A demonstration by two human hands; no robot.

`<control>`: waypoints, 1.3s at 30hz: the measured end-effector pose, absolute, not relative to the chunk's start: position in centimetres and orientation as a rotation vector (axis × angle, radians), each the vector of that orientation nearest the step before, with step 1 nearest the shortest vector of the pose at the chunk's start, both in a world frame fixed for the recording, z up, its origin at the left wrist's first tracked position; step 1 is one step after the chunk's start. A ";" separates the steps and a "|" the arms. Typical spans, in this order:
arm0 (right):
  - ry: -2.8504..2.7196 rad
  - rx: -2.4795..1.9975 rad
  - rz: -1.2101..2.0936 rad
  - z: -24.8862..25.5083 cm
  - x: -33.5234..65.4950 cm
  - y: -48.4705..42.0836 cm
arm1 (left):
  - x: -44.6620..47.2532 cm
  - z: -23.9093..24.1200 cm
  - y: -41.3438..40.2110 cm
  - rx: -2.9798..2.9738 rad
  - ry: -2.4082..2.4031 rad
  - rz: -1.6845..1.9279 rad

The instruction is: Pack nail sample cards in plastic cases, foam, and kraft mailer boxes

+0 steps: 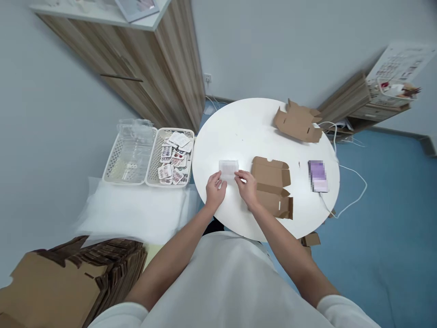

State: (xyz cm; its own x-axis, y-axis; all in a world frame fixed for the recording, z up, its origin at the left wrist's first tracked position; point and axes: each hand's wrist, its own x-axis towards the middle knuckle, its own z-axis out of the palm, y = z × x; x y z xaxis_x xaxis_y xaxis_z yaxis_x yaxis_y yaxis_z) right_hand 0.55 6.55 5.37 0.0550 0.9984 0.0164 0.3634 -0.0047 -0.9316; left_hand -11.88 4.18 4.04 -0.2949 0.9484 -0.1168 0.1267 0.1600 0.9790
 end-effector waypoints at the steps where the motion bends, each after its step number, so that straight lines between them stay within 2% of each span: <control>1: -1.434 -1.504 0.936 6.0 2.2 5.8 | -10.5 4.3 3.8 1.089 1.546 1.251; 5: -1.423 -1.638 0.903 6.9 9.4 2.5 | -4.7 4.3 1.5 1.237 1.391 1.171; 10: -1.497 -1.811 0.929 4.7 15.4 -0.6 | 0.1 3.2 -1.1 1.425 1.397 0.799; 16: -1.655 -1.894 0.981 1.7 16.9 -0.8 | 2.0 2.8 -1.2 1.575 1.542 0.339; 21: -1.762 -1.960 1.020 0.5 17.0 -0.8 | 2.4 2.7 -1.1 1.672 1.585 0.146; 27: -1.962 -2.007 0.979 1.0 16.6 -0.9 | 2.8 2.8 -1.6 1.767 1.656 0.123; 31: -2.038 -1.945 0.916 2.4 16.9 -1.3 | 2.7 3.4 -1.9 1.868 1.616 0.244; 35: -1.916 -1.910 0.847 3.6 19.3 -2.7 | 1.4 3.9 -2.1 1.926 1.714 0.419; 39: -1.672 -2.084 0.866 3.0 22.6 -4.2 | -0.1 3.5 -1.8 1.664 1.945 0.335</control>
State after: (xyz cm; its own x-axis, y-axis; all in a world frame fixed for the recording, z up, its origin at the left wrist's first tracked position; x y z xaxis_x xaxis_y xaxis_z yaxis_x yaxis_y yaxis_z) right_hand 22.59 -4.17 3.03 0.1255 0.9600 -0.2502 0.7584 -0.2554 -0.5996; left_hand -0.14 -1.75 3.47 -0.0795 0.9660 -0.2461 0.8280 0.2015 0.5233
